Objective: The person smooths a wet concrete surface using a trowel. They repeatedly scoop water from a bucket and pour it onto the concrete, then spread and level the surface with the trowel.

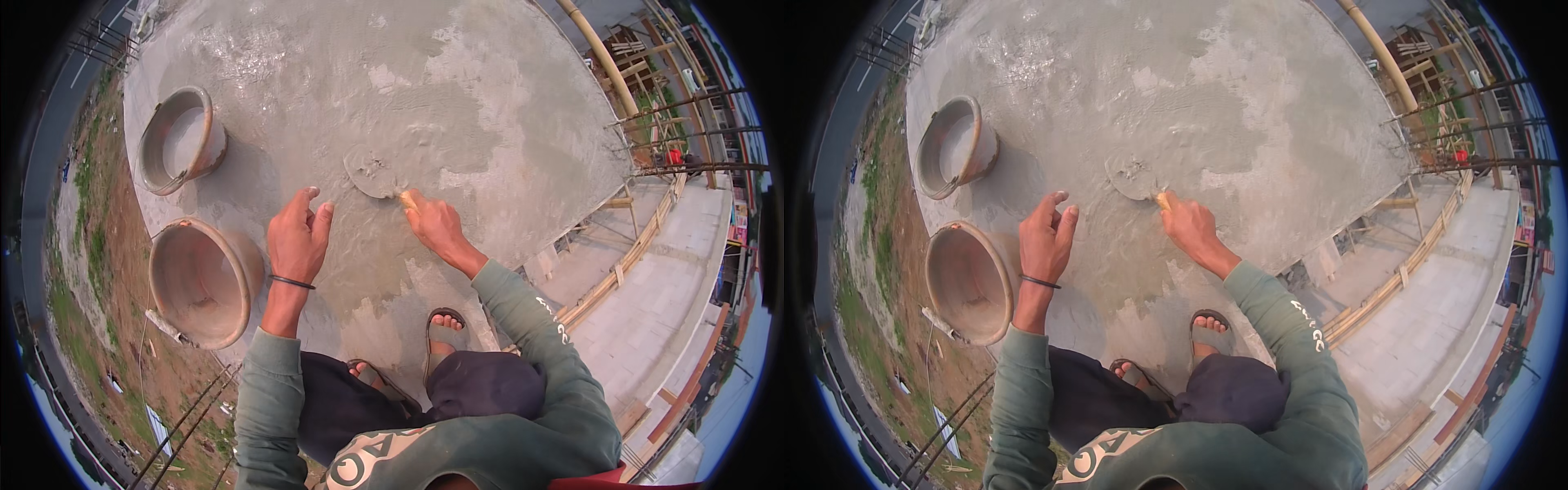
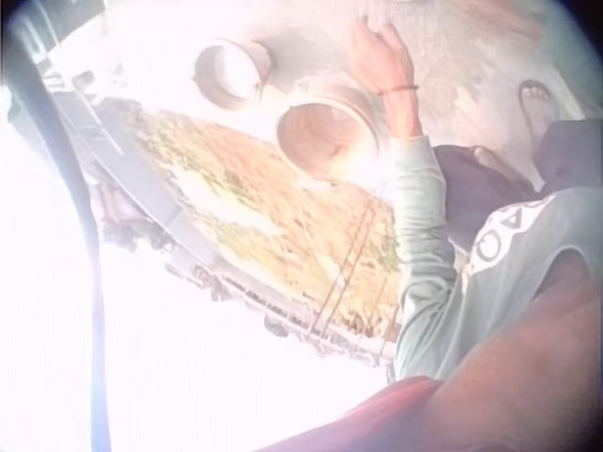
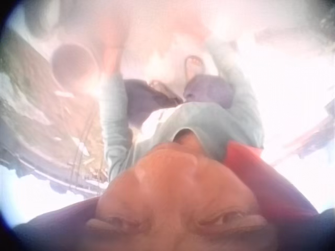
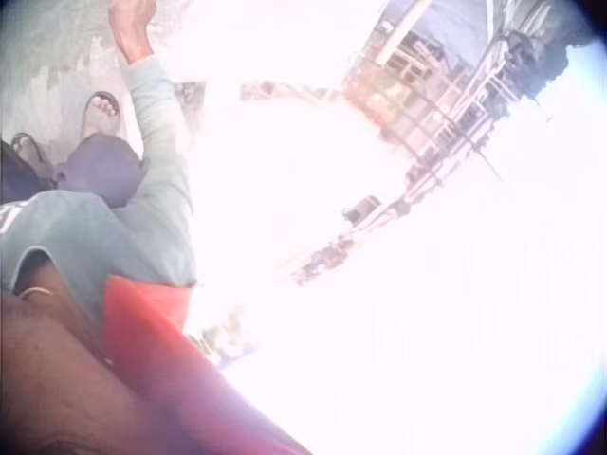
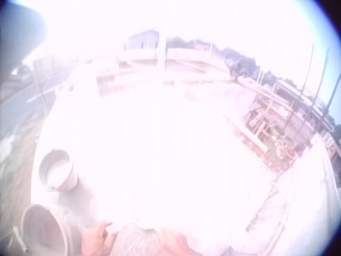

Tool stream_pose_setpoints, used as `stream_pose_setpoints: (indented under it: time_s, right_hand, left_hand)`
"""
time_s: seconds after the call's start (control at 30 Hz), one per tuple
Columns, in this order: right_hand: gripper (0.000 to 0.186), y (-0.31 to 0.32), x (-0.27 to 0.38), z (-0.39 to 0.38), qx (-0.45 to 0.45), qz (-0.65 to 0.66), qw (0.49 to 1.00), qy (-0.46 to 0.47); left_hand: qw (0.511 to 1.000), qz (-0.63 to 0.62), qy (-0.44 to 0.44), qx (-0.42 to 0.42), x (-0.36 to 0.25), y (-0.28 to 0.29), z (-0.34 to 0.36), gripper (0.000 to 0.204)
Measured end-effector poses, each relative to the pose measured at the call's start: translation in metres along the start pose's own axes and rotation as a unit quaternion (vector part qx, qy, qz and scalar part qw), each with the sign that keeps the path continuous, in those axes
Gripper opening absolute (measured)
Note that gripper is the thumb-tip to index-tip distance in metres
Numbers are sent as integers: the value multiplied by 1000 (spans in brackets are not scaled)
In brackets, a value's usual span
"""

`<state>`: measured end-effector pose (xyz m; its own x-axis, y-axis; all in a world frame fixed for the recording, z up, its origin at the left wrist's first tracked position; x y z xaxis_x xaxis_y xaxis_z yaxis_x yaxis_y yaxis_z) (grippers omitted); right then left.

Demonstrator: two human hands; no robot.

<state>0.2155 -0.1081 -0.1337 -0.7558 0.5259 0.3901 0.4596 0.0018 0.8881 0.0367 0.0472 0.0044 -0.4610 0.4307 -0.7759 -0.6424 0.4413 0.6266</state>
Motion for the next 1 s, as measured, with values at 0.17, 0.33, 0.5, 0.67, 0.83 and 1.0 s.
stream_pose_setpoints:
  time_s: [0.17,0.33,0.5,0.67,0.83,1.0]
  right_hand:
    - [35,10,13,2,-2,-44,990,133]
    - [31,16,-3,38,-21,-13,999,29]
    - [36,17,-1,54,-52,-31,998,1]
    - [31,19,7,77,-72,-20,997,-20]
    - [29,14,18,92,-43,-22,998,30]
    - [35,22,-6,96,-81,-9,994,-79]
  left_hand:
    - [999,-7,42,14,11,-2,6,31]
    - [1000,-21,11,12,11,-5,6,28]
    - [1000,-19,-1,22,11,-8,6,28]
    - [999,-23,-7,28,6,-13,7,28]
    - [998,-19,0,53,2,-15,5,27]
    - [998,-26,6,59,3,-16,4,27]
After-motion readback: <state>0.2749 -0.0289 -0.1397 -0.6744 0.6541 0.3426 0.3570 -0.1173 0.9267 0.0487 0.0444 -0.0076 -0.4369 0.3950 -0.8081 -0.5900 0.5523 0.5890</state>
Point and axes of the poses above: each hand's wrist, its own z-axis towards the middle knuckle, its own y-axis out of the back of the hand, x = y × z, the point moved 6 cm from there along z, towards the middle knuckle, and after that the axes turned 9 degrees about -z, right-handed, at the moved point
